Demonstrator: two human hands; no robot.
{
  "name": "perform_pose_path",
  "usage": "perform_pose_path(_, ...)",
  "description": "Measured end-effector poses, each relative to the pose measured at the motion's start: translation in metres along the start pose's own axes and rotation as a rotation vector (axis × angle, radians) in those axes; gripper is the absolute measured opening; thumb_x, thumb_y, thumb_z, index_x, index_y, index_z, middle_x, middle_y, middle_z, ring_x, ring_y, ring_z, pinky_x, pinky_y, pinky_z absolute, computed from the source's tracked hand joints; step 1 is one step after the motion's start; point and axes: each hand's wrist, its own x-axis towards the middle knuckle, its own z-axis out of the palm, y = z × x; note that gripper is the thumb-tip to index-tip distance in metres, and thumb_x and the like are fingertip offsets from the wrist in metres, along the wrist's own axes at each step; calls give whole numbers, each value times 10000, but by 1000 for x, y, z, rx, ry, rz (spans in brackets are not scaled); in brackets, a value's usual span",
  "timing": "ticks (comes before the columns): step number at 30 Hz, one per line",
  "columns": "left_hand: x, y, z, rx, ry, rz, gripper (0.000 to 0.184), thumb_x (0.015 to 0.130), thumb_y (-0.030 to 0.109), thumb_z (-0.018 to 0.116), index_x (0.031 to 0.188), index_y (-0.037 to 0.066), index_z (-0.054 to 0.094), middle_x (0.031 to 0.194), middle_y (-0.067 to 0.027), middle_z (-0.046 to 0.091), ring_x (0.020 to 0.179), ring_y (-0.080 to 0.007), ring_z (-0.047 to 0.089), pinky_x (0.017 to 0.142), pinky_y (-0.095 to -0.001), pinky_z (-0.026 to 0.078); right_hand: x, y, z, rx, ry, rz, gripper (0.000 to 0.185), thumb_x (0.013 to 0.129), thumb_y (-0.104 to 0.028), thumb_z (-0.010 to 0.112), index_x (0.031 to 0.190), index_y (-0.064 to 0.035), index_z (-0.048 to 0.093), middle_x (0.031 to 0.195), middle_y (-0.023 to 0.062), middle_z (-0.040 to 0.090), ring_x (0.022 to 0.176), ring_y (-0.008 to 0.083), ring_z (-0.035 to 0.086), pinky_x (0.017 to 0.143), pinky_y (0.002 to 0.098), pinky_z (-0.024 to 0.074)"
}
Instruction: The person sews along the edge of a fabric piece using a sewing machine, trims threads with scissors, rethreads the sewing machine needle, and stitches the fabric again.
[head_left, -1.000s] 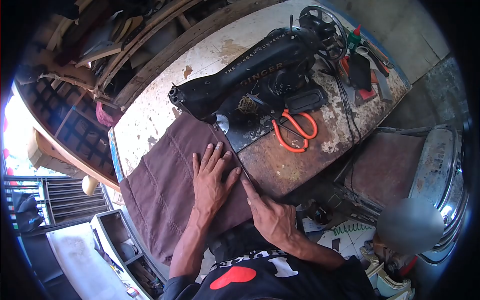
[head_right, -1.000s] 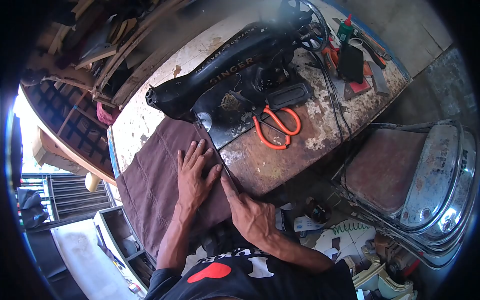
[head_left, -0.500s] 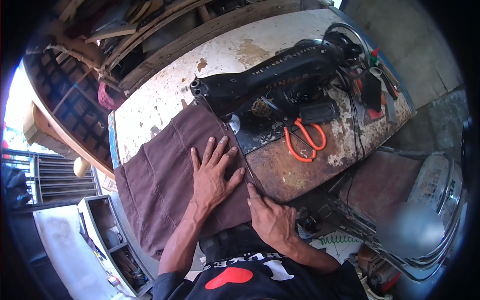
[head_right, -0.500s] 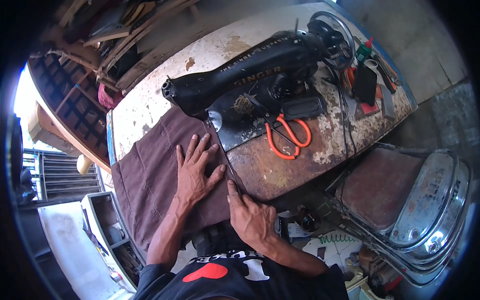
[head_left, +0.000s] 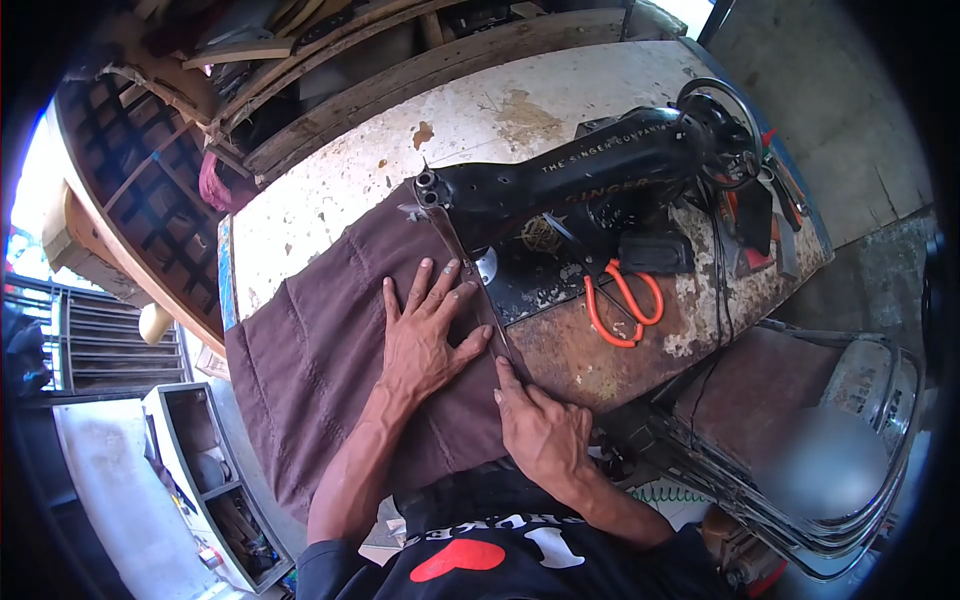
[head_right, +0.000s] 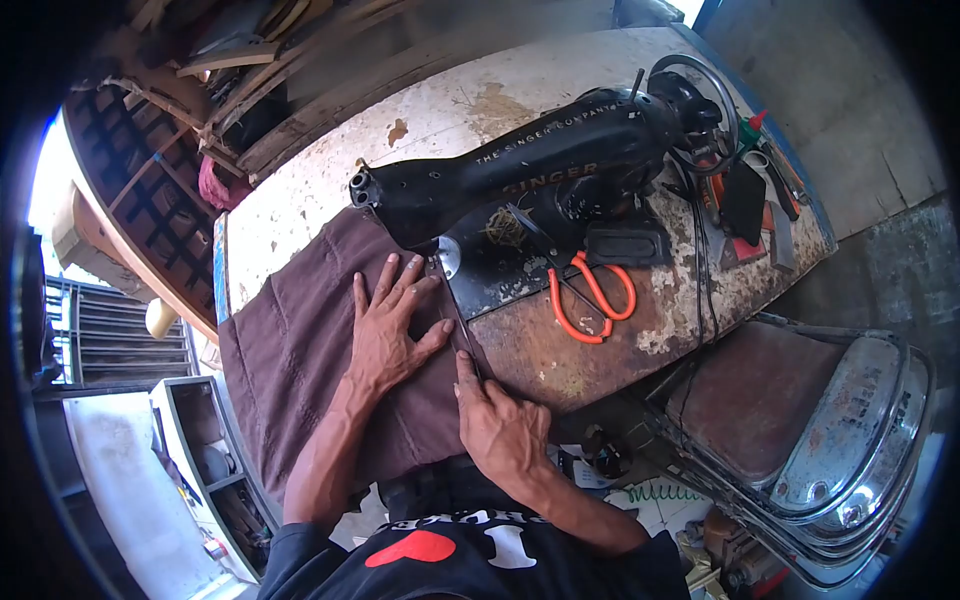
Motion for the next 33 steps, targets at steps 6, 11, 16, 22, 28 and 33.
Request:
perform_pose_path(6,14,-15,-3,-17,-15,12,651,881,535,743,1386,144,619,1593,-84,510,1581,-328,292,1265,-676,77,11,-3,0,1,-23,12,438,992,-255,665,1418,-154,653,858,124,741,643,387,710,590,535,551)
perform_pose_path(11,24,-21,-7,-10,-60,15,676,894,574,716,1377,112,619,1592,-99,508,1577,-329,299,1260,-691,77,16,-1,4,-16,-9,2,441,993,-241,661,1427,-161,648,871,123,739,644,378,712,584,521,554)
perform_pose_path(16,31,-22,-11,12,-58,19,635,912,490,737,1377,79,606,1585,-128,508,1566,-336,321,1255,-677,130,12,2,7,-25,16,-10,453,996,-216,653,1445,-160,631,866,104,705,627,362,700,567,503,551)
perform_pose_path(22,-16,35,-4,10,33,-35,506,983,288,685,1415,55,561,1581,-184,496,1533,-368,374,1261,-620,200,10,12,7,33,95,-98,591,916,-86,601,1505,-111,556,931,100,661,695,306,720,563,472,571)
perform_pose_path(28,-37,30,5,-86,30,-14,565,992,233,663,1517,80,523,1616,-187,455,1540,-379,361,1269,-572,224,3,28,-1,105,200,-196,572,900,-87,644,1469,-113,600,910,79,650,673,270,709,552,427,568)
perform_pose_path(33,-36,35,2,-33,2,14,548,1005,246,643,1530,134,533,1626,-171,448,1548,-374,349,1273,-568,216,-6,27,5,143,137,-130,448,978,-243,697,1418,-171,657,793,62,694,603,298,701,524,444,550)
